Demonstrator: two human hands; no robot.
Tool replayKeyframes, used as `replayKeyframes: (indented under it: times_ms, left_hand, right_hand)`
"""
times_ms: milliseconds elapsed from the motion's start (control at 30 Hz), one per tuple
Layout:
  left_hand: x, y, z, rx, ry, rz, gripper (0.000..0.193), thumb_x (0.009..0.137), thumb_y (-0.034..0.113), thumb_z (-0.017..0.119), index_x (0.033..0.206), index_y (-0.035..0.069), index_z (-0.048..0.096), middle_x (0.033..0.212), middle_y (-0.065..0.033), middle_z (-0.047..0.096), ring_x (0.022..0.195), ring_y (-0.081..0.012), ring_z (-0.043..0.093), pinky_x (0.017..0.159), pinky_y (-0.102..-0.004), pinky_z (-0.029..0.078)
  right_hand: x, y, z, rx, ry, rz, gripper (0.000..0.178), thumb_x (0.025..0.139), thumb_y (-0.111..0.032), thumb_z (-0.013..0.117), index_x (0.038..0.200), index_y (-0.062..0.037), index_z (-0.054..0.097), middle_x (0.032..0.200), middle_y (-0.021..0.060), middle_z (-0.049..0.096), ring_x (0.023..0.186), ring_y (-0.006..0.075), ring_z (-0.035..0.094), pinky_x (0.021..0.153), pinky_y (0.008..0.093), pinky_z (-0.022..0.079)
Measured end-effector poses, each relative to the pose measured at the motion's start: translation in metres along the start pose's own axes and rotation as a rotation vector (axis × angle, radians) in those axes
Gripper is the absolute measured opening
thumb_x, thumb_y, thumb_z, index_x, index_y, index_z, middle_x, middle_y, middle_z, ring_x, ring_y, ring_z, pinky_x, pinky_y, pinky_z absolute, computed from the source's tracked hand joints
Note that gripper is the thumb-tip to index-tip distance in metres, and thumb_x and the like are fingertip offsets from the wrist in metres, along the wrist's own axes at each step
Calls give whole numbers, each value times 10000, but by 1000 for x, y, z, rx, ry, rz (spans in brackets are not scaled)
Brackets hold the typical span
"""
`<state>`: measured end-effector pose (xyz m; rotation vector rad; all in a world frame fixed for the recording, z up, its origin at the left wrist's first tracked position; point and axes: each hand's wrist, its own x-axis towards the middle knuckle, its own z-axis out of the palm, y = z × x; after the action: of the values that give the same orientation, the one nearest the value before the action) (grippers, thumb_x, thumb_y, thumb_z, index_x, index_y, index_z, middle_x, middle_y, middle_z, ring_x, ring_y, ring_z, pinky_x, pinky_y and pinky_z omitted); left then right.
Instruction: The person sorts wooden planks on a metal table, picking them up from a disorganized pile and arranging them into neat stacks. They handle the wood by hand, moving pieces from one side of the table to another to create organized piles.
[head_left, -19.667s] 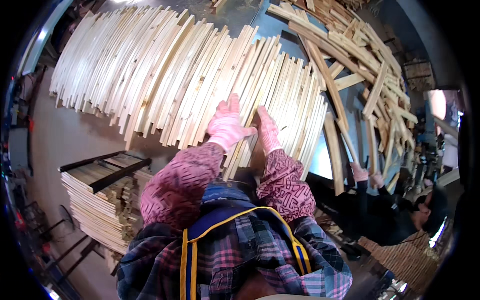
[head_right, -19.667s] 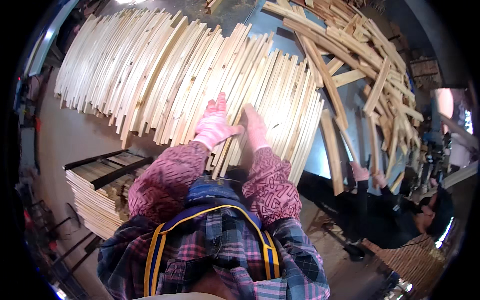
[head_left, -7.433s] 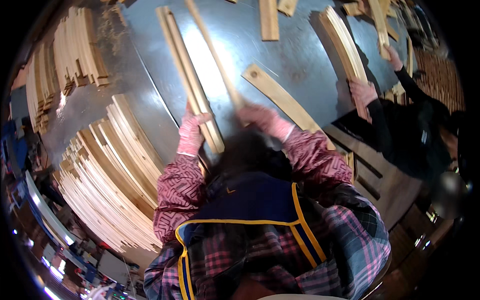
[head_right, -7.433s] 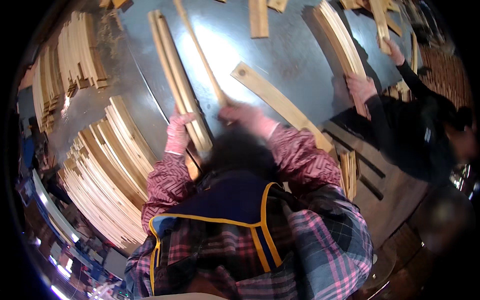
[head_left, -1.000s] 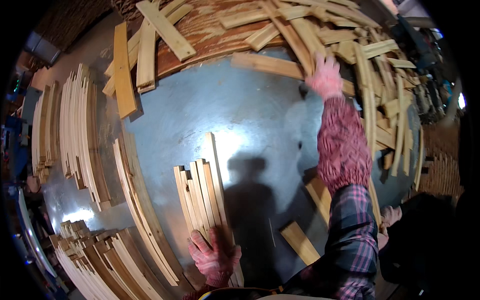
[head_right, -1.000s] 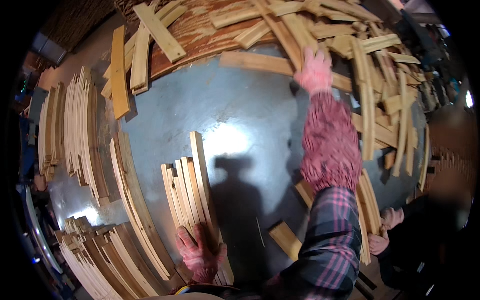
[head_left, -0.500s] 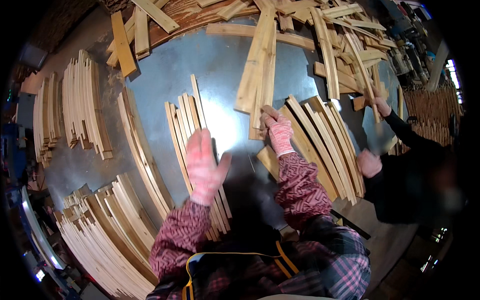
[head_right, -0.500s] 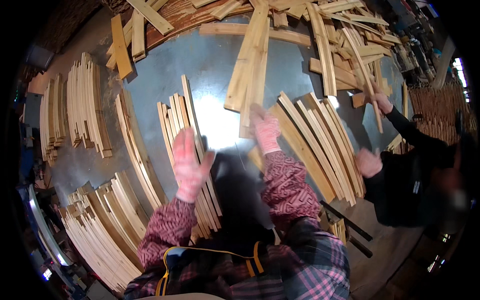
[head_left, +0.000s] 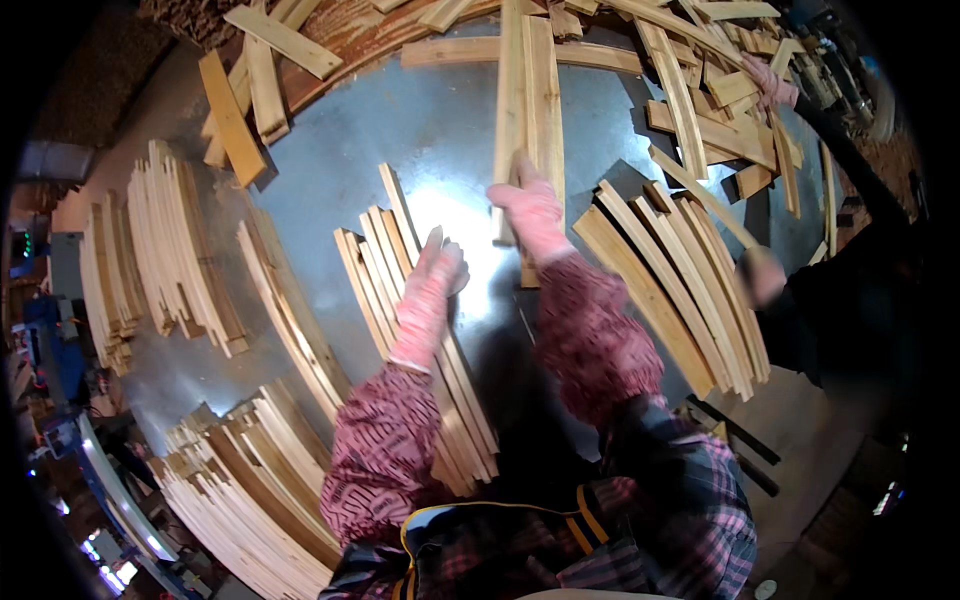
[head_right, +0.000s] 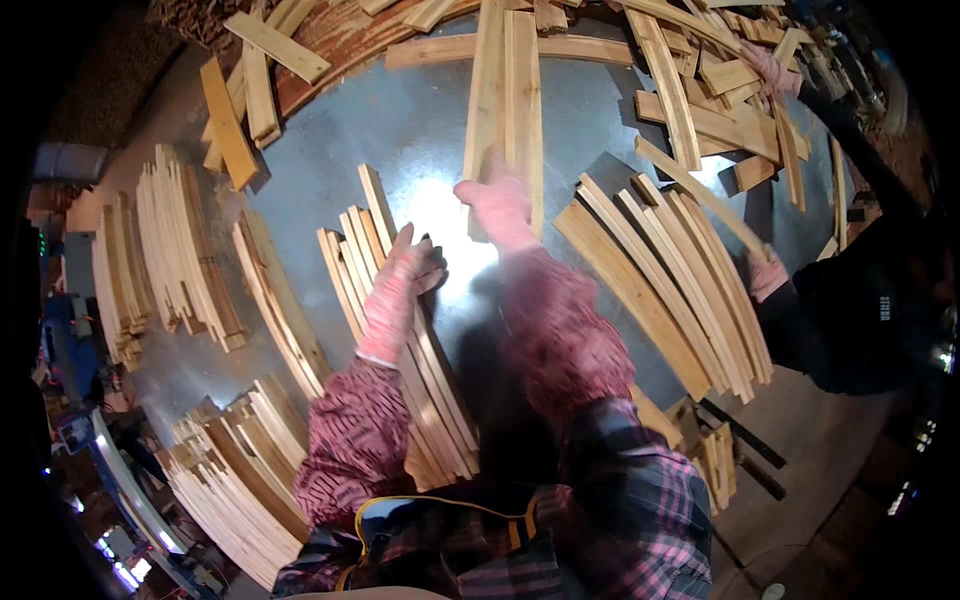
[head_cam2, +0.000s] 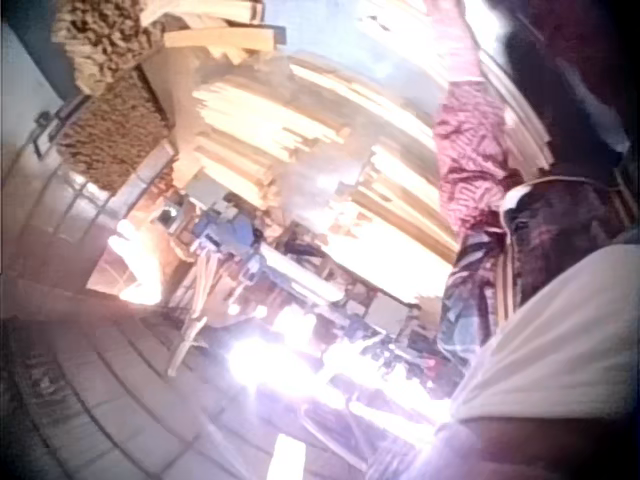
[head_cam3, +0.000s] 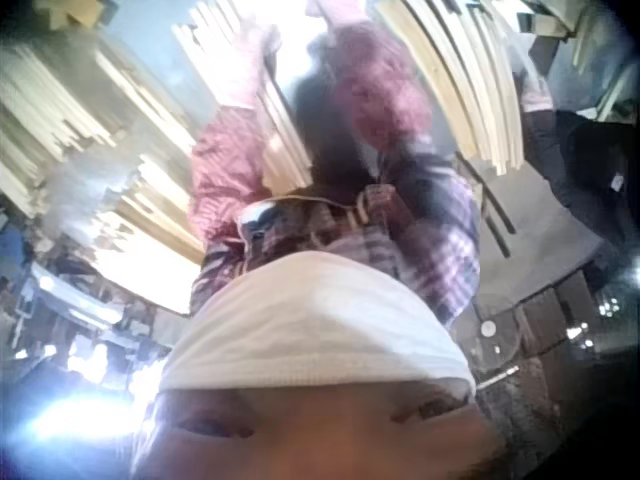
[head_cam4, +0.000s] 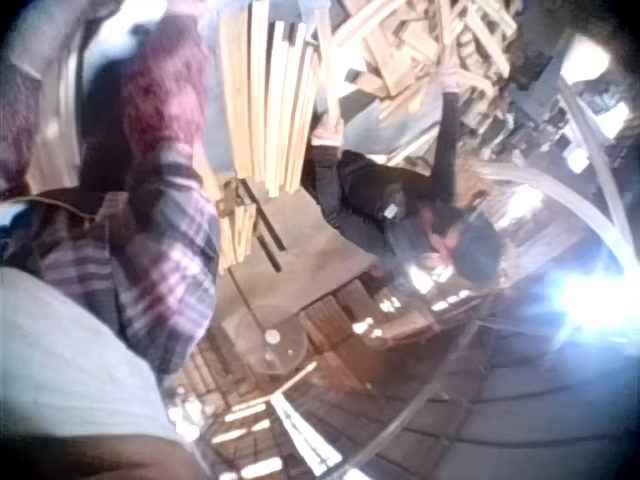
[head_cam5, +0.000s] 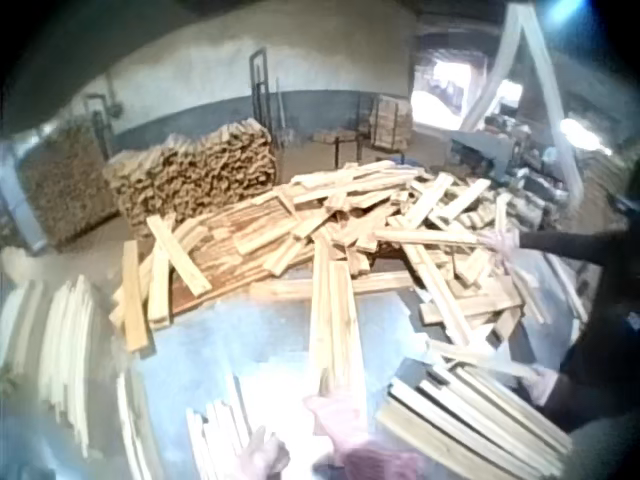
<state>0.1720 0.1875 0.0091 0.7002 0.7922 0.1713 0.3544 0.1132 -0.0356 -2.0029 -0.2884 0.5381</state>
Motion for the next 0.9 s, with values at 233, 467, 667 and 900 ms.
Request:
replayKeyframes:
  times_ms: [233,467,667,900]
  left_hand:
    - [11,8,25,-41,-372,-79,692,864,360,721,1358,-73,504,1132,-187,680,900,-273,680,819,-404,586]
    - [-127,51,-43,479,224,86,641,840,226,761,1383,-7,510,1091,-143,693,893,-216,686,783,-324,586]
    - [-201,-52,-146,830,663,-57,705,911,152,737,1515,27,394,1201,-90,673,1020,-170,644,878,-281,530]
    - [-211,-150,-186,1275,407,-31,838,931,445,666,1581,97,269,1420,-272,491,1338,-406,476,1118,-430,393]
  right_hand:
    - [11,41,-40,-807,267,-407,650,843,-406,747,1359,-49,579,1240,267,629,1200,341,613,1004,397,496]
    - [40,14,-63,-174,48,56,849,806,-375,747,1530,-83,413,1281,286,635,1195,390,621,1014,398,481]
    - [-19,-6,6,-758,64,106,1011,754,-433,784,1534,-59,260,1225,311,599,1103,444,623,966,445,510]
    - [-61,16,-40,227,-379,249,611,844,-168,797,1333,26,488,1044,189,707,883,307,728,765,386,648]
